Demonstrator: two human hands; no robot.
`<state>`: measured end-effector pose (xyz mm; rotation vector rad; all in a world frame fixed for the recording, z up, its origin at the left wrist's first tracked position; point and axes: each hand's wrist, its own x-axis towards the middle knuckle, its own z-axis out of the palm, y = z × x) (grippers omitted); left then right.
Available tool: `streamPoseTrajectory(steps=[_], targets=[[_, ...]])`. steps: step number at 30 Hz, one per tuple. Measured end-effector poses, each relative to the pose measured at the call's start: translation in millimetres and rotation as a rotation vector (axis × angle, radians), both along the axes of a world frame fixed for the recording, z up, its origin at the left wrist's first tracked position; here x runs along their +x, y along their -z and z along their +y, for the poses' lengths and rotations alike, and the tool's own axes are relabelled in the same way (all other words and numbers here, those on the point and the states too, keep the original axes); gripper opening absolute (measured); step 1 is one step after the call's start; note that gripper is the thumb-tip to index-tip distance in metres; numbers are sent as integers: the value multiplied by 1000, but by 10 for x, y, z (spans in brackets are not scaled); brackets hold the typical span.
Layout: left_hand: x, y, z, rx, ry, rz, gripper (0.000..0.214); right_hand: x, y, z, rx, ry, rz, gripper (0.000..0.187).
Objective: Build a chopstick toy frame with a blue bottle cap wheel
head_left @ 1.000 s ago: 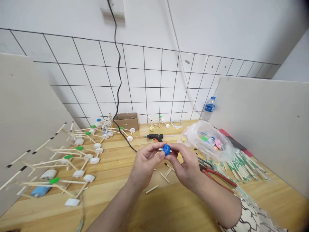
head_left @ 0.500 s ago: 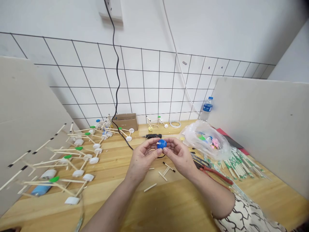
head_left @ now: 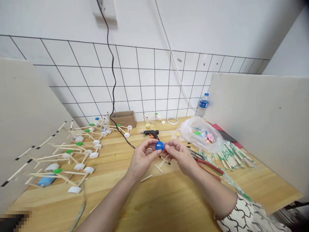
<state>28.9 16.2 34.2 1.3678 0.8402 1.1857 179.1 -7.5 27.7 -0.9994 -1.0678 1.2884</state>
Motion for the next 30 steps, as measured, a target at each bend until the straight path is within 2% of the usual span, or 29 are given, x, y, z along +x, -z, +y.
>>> streamPoseTrajectory(steps=[5, 9, 13, 20, 30], targets=[[17, 159, -95, -65, 30, -8, 34, -53, 125, -66, -40, -6, -9, 38], [-17, 271, -146, -155, 30, -65, 41, -64, 160, -97, -47, 10, -71, 36], [-58, 291, -173, -259, 2, -165, 36, -72, 144, -121, -55, 6, -124, 33], [-118, 349, -153, -464, 96, -212, 32, -97, 165, -151, -88, -33, -214, 32], [-154, 379, -167, -484, 99, -169, 29, -150, 225, -146, -142, -32, -217, 31]])
